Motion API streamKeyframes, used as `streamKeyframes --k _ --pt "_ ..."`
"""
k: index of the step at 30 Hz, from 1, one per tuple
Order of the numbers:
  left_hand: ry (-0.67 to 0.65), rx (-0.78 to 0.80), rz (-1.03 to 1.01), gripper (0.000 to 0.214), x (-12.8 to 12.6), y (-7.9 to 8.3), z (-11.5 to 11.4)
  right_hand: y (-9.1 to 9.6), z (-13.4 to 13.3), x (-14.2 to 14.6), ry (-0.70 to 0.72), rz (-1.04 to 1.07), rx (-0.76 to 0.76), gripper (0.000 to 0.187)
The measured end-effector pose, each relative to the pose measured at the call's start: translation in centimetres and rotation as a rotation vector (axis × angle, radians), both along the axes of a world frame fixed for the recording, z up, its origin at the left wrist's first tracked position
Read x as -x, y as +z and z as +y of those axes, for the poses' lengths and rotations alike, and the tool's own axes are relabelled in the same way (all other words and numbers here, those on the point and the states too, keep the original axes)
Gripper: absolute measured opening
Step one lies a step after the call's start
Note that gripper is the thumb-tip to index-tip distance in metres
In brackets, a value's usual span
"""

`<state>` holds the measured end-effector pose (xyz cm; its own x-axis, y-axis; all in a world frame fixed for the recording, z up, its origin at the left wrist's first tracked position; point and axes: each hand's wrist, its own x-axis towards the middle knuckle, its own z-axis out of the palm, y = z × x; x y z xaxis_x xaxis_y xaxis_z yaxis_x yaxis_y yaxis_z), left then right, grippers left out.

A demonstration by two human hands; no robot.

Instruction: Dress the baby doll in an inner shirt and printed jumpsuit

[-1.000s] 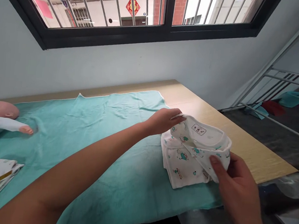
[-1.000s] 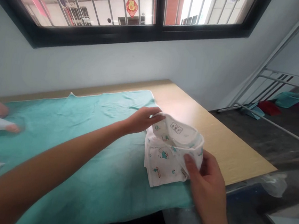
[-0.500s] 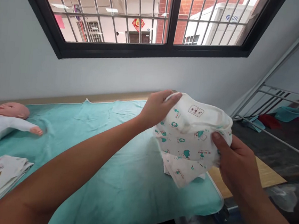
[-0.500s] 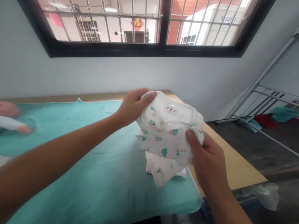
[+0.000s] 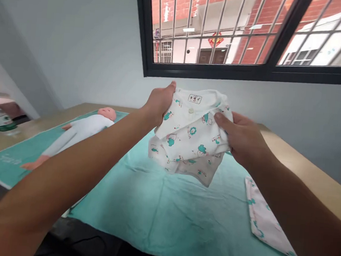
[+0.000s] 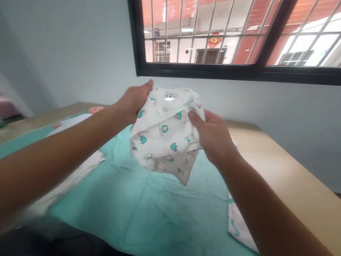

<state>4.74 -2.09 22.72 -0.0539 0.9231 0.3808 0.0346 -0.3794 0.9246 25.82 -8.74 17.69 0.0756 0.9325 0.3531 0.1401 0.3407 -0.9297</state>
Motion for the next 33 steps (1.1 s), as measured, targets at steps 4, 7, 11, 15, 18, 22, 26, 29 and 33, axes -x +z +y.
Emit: streamKeyframes --k 4,7,11,15,18,22,26,29,33 --pt "0.027 0.485 0.004 0.042 4.1 -3.7 4.0 -2.0 6.4 3.1 0.26 0.032 0.314 0.029" --pt "0.145 0.538 0.257 0.048 5.4 -8.9 7.4 -6.0 11.0 4.4 0.099 -0.231 0.408 0.022" --pt "0.207 0.452 0.393 0.044 6.0 -16.2 10.1 -12.8 13.8 3.9 -0.18 -0.533 0.324 0.026" --pt "0.158 0.215 0.552 0.033 5.5 -20.7 9.2 -17.4 12.9 3.5 -0.16 -0.898 -0.051 0.035" --pt "0.044 -0.116 0.869 0.041 4.3 -22.0 6.3 -18.5 11.2 4.5 -0.078 -1.048 -0.166 0.039" --pt "-0.186 -0.34 1.205 0.061 2.9 -23.1 2.2 -18.5 9.1 5.3 0.13 -1.188 -0.226 0.045" --pt "-0.295 -0.295 1.28 0.064 2.7 -23.9 0.6 -18.9 7.8 4.9 0.184 -1.277 -0.208 0.051" --pt "-0.31 -0.275 1.249 0.063 2.9 -23.9 0.7 -19.3 7.0 4.7 0.159 -1.292 -0.194 0.056" --pt "-0.295 -0.25 1.049 0.049 3.5 -23.6 1.1 -18.8 6.6 5.3 0.086 -1.303 -0.202 0.052"
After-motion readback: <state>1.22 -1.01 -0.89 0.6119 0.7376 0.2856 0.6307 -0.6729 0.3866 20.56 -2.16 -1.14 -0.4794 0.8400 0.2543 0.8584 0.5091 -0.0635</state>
